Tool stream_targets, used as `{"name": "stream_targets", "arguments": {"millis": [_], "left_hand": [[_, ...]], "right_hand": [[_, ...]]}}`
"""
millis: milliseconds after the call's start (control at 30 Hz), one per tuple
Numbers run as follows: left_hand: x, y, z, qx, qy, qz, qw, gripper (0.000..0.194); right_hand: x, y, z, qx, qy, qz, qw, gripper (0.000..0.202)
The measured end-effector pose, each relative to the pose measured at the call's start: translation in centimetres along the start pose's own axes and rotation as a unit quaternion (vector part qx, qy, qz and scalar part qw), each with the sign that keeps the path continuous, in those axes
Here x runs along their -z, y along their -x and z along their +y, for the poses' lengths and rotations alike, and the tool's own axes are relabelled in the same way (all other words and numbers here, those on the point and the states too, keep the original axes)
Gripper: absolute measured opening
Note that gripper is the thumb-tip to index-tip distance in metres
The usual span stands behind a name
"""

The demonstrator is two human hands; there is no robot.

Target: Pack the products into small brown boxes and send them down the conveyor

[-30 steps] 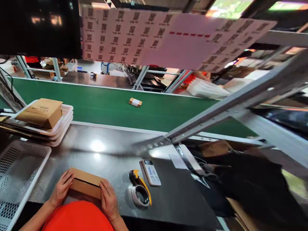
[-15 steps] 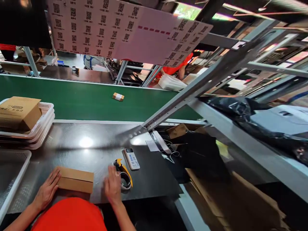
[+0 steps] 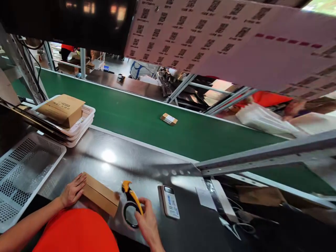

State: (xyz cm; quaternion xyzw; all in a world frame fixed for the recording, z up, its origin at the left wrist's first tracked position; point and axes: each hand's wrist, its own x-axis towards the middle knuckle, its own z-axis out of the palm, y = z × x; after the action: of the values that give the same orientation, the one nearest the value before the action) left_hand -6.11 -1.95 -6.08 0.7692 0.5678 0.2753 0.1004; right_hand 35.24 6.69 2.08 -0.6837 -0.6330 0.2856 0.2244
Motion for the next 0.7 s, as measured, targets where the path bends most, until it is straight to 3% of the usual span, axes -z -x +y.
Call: {"name": "stream_targets", "arguments": {"millis": [67, 133, 200, 267, 367, 433, 500, 533, 567, 633, 700], "left_hand": [[-0.1, 0.0, 0.2, 0.0, 0.015, 0.02, 1.0, 0.049], [-0.5, 0.0, 0.3, 0.006, 0.023, 0.049, 0.999, 0.048], [-0.9, 0.1, 0.4, 0.005, 0.023, 0.076, 0.997, 0.047], [-1.2, 0.2, 0.5, -0.005, 0.021, 0.091, 0.996, 0.048], [-0.7, 0.0, 1.2, 0.011, 0.038, 0.081, 0.996, 0.048], [0.1, -0.6, 2.4, 0.072, 0.076, 0.078, 0.991, 0.043], [1.0, -1.6, 4.0, 0.163, 0.171, 0.086, 0.968, 0.034], [1.3, -2.3, 4.9, 0.23, 0.253, 0.083, 0.936, 0.028], [1.6, -3.0, 5.8, 0.306, 0.346, 0.07, 0.884, 0.023], [1.9, -4.6, 7.4, 0.437, 0.505, 0.021, 0.744, 0.028], [2.0, -5.9, 8.6, 0.504, 0.593, -0.03, 0.627, 0.045]], "right_hand": [[-1.2, 0.6, -2.4, 0.174, -0.031, -0.039, 0.983, 0.07], [-2.5, 0.9, -4.6, 0.354, -0.025, -0.072, 0.932, 0.075], [-3.8, 0.8, -5.9, 0.466, 0.027, -0.084, 0.88, 0.077], [-5.0, 0.6, -6.2, 0.518, 0.08, -0.07, 0.848, 0.08], [-6.0, 0.4, -5.1, 0.512, 0.114, -0.052, 0.85, 0.087], [-6.1, 0.4, -4.2, 0.501, 0.109, -0.059, 0.857, 0.09], [-6.0, 0.6, -3.5, 0.507, 0.098, -0.068, 0.854, 0.089], [-6.0, 0.6, -3.2, 0.511, 0.094, -0.073, 0.851, 0.088], [-6.0, 0.7, -2.9, 0.512, 0.094, -0.075, 0.85, 0.088], [-5.9, 0.8, -2.5, 0.509, 0.094, -0.072, 0.853, 0.091], [-5.9, 0.8, -2.0, 0.504, 0.095, -0.072, 0.856, 0.093]]}}
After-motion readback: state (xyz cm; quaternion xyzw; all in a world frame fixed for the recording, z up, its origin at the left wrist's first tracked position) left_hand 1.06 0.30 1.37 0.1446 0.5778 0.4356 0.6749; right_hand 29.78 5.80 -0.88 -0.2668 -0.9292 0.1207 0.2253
